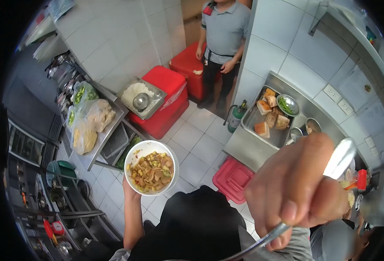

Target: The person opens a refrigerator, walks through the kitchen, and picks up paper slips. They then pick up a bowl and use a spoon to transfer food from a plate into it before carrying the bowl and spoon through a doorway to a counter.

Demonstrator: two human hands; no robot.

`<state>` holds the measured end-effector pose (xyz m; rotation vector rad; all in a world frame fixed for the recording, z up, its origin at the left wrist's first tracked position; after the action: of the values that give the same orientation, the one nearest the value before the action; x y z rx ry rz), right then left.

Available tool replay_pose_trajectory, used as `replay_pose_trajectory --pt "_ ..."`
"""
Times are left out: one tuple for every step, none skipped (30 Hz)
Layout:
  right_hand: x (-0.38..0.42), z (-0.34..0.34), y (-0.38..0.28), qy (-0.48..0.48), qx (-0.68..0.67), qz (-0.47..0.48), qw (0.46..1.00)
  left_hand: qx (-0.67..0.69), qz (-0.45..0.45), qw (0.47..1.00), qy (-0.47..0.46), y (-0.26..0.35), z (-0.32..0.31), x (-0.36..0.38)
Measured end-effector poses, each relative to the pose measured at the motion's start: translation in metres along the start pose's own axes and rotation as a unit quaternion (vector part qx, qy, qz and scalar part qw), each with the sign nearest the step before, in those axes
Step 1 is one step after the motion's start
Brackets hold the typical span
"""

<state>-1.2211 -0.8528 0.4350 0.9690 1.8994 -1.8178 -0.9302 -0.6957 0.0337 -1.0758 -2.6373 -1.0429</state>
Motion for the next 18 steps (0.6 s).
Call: replay_pose_trajectory --pt "-0.011 0.008 0.005 0.005 0.001 0.001 1.000 -0.005 0.003 1.000 -0.002 0.004 -0.010 -0.012" --pt "-0.021 0.014 0.009 0.008 -0.011 0.009 1.000 -0.006 0.009 1.000 0.007 0.008 -0.022 -0.022" --pt "-0.032 0.016 0.012 0.009 -0.008 0.014 1.000 0.001 0.025 1.000 0.006 0.003 -0.033 -0.041" --pt "-0.041 0.023 0.015 0.022 0.016 0.007 1.000 0.008 0.050 0.999 -0.008 0.000 -0.032 -0.063" --pt "-0.047 0.036 0.019 0.039 0.022 0.007 0.999 -0.004 0.064 0.998 -0.011 -0.003 -0.043 -0.079" --pt "-0.053 0.052 0.022 0.050 0.057 0.013 0.997 0.010 0.072 0.997 -0.023 -0.006 -0.059 -0.094" --pt "-0.056 0.066 0.026 0.069 0.090 0.016 0.993 0.018 0.086 0.996 -0.032 -0.009 -0.070 -0.108" --pt "-0.060 0.080 0.033 0.084 0.102 0.011 0.991 0.004 0.093 0.995 -0.041 -0.014 -0.076 -0.127" --pt "-0.059 0.097 0.038 0.128 0.115 0.007 0.985 -0.011 0.108 0.993 -0.045 -0.018 -0.087 -0.146" --pt "-0.056 0.108 0.044 0.174 0.115 0.011 0.978 -0.034 0.119 0.990 -0.065 -0.022 -0.100 -0.162" --pt "-0.051 0.124 0.050 0.212 0.118 0.018 0.970 -0.050 0.124 0.987 -0.089 -0.031 -0.119 -0.179" --pt "-0.042 0.141 0.055 0.277 0.132 0.030 0.951 -0.051 0.144 0.982 -0.109 -0.041 -0.137 -0.192" --pt "-0.028 0.156 0.060 0.339 0.143 0.044 0.929 -0.052 0.159 0.977 -0.128 -0.050 -0.156 -0.206" --pt "-0.015 0.170 0.065 0.361 0.152 0.036 0.920 -0.071 0.162 0.965 -0.196 -0.058 -0.181 -0.214" --pt "0.000 0.183 0.068 0.382 0.161 0.031 0.910 -0.066 0.183 0.962 -0.195 -0.072 -0.191 -0.230" --pt "0.016 0.194 0.071 0.430 0.170 0.032 0.886 -0.056 0.213 0.950 -0.221 -0.088 -0.210 -0.238" --pt "0.035 0.201 0.074 0.481 0.175 0.028 0.859 -0.049 0.247 0.938 -0.240 -0.104 -0.224 -0.242" --pt "0.055 0.204 0.076 0.524 0.190 0.023 0.830 -0.090 0.256 0.936 -0.227 -0.119 -0.229 -0.252"
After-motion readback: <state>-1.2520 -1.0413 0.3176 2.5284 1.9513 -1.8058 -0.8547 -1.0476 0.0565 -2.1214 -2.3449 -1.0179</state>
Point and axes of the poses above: each hand's wrist, its own x-axis away from the middle knuckle, its own z-axis out of the back of the hand, y = z × x, the point moved 8 cm from there along -x, towards the middle knuckle, and after that the axes turned 15 degrees about x, right-handed, at the moved point
